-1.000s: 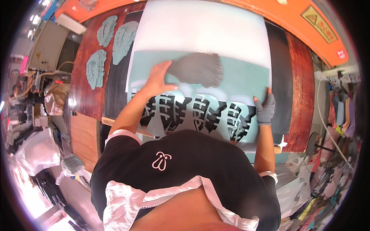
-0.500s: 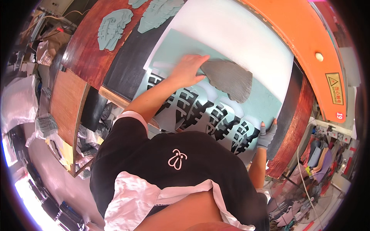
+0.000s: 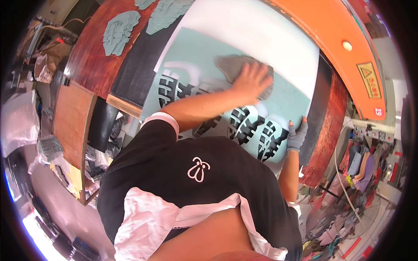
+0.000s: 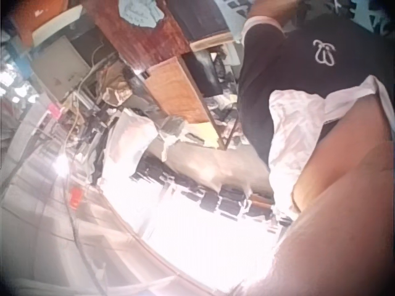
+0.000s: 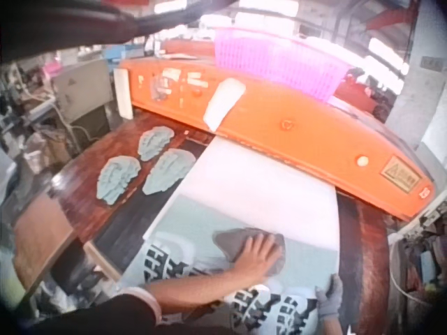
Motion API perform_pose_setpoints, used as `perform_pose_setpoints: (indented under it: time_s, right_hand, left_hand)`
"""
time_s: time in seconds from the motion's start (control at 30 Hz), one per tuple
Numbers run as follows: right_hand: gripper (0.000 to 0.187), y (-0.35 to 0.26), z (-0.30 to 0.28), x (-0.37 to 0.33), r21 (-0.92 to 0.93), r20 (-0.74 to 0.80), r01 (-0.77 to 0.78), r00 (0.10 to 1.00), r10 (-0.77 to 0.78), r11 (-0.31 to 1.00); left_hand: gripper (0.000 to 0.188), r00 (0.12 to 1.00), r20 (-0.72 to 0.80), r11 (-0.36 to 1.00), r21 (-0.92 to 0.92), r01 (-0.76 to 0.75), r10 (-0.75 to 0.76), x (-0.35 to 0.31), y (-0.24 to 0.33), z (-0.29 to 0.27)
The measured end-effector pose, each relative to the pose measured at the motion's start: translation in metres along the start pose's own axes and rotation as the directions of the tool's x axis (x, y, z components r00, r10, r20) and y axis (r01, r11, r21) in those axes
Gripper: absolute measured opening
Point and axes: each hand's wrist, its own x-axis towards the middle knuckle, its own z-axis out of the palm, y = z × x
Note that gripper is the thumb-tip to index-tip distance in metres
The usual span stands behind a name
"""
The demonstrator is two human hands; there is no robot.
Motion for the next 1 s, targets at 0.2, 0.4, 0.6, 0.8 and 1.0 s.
perform_pose_setpoints:
  time_s: [0.2, 0.4, 0.6, 0.8, 1.0]
  right_hand:
    - [0.072, 0.007, 0.006, 0.006, 0.066, -0.017, -0.001, 1.0, 0.002, 0.998]
    - [0.073, -0.016, -0.017, -0.007, -0.082, -0.057, -0.011, 0.998, 0.006, 0.997]
    - [0.054, -0.019, -0.061, -0.083, -0.035, -0.161, -0.197, 0.969, 0.189, 0.98]
    - [0.027, -0.017, -0.089, -0.141, -0.056, -0.257, -0.187, 0.952, 0.166, 0.981]
    - [0.015, -0.022, -0.084, -0.144, -0.068, -0.445, -0.159, 0.889, 0.113, 0.985]
  left_hand:
    - [0.102, 0.984, 0.178, 1.0, 0.013, -0.007, 0.005, 0.009, -0.023, -0.019]
    - [0.105, 0.968, 0.242, 0.995, 0.087, 0.038, -0.058, 0.013, -0.045, -0.034]
    - [0.099, 0.98, 0.2, 1.0, 0.029, 0.007, -0.013, 0.014, -0.05, -0.03]
    - [0.092, 0.988, 0.087, 0.951, -0.295, -0.096, 0.127, 0.038, -0.023, -0.03]
    - [0.087, 0.948, 0.074, 0.921, -0.269, -0.28, 0.31, 0.101, 0.097, -0.004]
